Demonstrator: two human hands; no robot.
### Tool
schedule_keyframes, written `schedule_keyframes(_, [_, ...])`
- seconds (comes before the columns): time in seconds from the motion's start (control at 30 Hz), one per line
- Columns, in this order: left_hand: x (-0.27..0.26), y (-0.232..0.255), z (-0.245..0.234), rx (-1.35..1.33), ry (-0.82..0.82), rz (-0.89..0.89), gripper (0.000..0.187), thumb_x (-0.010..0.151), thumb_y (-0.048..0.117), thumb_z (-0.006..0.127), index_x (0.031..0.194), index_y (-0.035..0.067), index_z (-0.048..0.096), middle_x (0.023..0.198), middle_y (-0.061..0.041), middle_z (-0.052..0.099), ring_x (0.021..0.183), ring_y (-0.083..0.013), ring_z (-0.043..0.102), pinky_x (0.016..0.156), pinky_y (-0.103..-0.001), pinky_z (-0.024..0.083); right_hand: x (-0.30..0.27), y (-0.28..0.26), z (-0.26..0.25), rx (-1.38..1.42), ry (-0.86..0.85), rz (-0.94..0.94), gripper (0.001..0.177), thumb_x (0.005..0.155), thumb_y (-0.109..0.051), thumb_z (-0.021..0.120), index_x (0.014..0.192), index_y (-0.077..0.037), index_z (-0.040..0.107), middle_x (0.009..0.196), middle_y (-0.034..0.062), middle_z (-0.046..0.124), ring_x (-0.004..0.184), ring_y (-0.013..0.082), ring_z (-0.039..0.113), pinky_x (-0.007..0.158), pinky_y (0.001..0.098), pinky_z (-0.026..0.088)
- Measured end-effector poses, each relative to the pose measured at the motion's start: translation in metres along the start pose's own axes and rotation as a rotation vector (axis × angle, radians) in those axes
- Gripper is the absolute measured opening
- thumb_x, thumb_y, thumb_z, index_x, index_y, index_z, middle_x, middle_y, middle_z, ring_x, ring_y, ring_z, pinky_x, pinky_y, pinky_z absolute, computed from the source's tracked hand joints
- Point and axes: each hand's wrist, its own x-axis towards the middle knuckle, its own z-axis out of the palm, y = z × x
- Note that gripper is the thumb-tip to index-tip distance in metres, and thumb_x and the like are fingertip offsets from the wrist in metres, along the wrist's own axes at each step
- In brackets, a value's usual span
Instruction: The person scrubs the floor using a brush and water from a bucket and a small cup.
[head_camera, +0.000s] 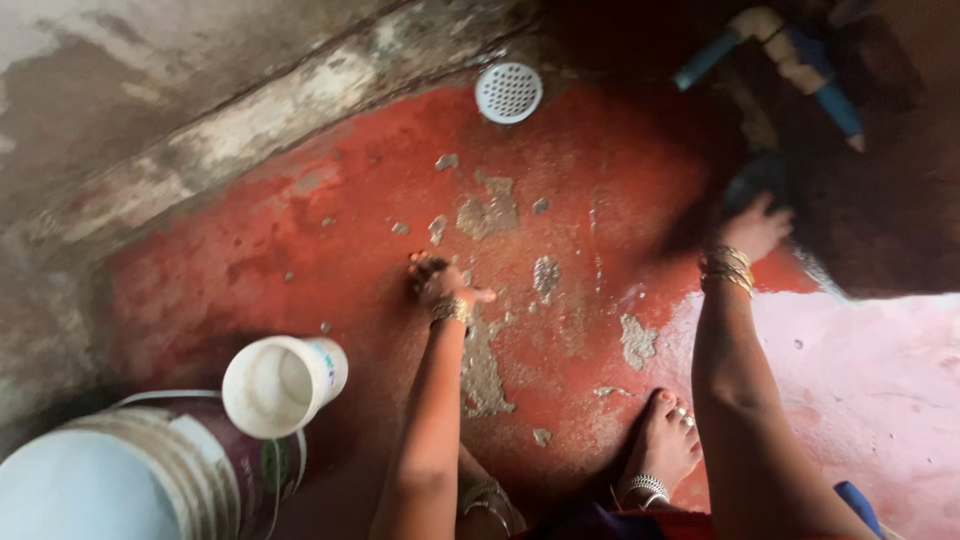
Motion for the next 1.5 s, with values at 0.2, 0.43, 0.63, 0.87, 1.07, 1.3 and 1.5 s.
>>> schedule_keyframes(0.2, [0.009, -0.026, -0.027, 0.000, -0.015, 0.132, 0.100, 0.061, 0.052, 0.085, 0.132, 0.008, 0.031, 0.141, -0.017, 0.026, 0.131, -0.0379, 0.025, 0.104, -0.052, 0.027, -0.123, -0.112, -0.018, 0.184, -0.093, -0.303, 0.102, 0.081, -0.040, 0.084, 0.167, -0.019, 0.032, 0.152, 0.0353, 0.035, 0.133, 0.0542, 0.041, 0.104, 0.0604, 0.045])
schedule_keyframes(0.43, [-0.022, -0.113, -0.181, 0.574, 0.423, 1.023, 0.024, 0.075, 0.031, 0.073, 0.091, 0.015, 0.067, 0.099, -0.009, 0.062, 0.098, -0.0336, 0.060, 0.079, -0.053, 0.049, -0.295, -0.218, -0.057, 0.210, -0.482, -1.036, 0.099, 0.082, -0.053, 0.078, 0.161, -0.017, 0.030, 0.150, 0.0379, 0.035, 0.136, 0.0585, 0.037, 0.112, 0.0596, 0.039])
schedule_keyframes(0.63, [-0.121, -0.243, -0.232, 0.402, 0.379, 0.505, 0.020, 0.093, 0.024, 0.063, 0.088, 0.013, 0.079, 0.091, -0.011, 0.075, 0.086, -0.0360, 0.071, 0.077, -0.051, 0.057, -0.259, -0.164, -0.045, 0.101, -0.598, -1.139, 0.084, 0.084, -0.047, 0.066, 0.160, -0.025, 0.037, 0.161, 0.0285, 0.030, 0.143, 0.0482, 0.039, 0.107, 0.0597, 0.042])
schedule_keyframes(0.87, [-0.177, -0.453, -0.197, -1.227, 0.010, 0.409, 0.027, 0.100, 0.025, 0.061, 0.100, 0.000, 0.072, 0.093, -0.011, 0.073, 0.085, -0.0207, 0.069, 0.080, -0.035, 0.060, -0.104, -0.045, -0.081, 0.042, 0.031, -1.066, 0.079, 0.095, -0.038, 0.068, 0.152, 0.008, 0.041, 0.155, 0.0328, 0.048, 0.142, 0.0566, 0.043, 0.118, 0.0635, 0.033])
schedule_keyframes(1.07, [-0.115, -0.512, -0.091, -1.661, -0.065, -0.017, 0.027, 0.104, 0.027, 0.058, 0.106, 0.002, 0.069, 0.095, -0.009, 0.071, 0.086, -0.0188, 0.068, 0.079, -0.032, 0.056, -0.118, -0.053, -0.070, 0.208, -0.259, -0.235, 0.056, 0.096, -0.039, 0.053, 0.138, -0.004, 0.058, 0.138, 0.0204, 0.068, 0.119, 0.0311, 0.064, 0.104, 0.0432, 0.055])
schedule_keyframes(1.3, [-0.076, -0.480, -0.091, -1.665, -0.034, -0.071, 0.027, 0.107, 0.027, 0.059, 0.116, 0.003, 0.066, 0.095, -0.006, 0.068, 0.083, -0.0149, 0.065, 0.070, -0.027, 0.052, -0.281, -0.160, -0.011, -0.283, 0.076, -0.970, 0.061, 0.106, -0.049, 0.063, 0.153, -0.015, 0.044, 0.155, 0.0255, 0.043, 0.150, 0.0510, 0.034, 0.118, 0.0615, 0.031])
schedule_keyframes(1.5, [-0.143, -0.509, -0.132, -1.707, -0.065, -0.020, 0.028, 0.110, 0.028, 0.059, 0.125, 0.004, 0.064, 0.095, -0.003, 0.065, 0.079, -0.0116, 0.061, 0.063, -0.023, 0.047, -0.405, -0.235, -0.080, 0.117, -0.472, -1.172, 0.094, 0.081, -0.054, 0.072, 0.160, -0.020, 0.032, 0.139, 0.0313, 0.048, 0.130, 0.0482, 0.045, 0.110, 0.0641, 0.032])
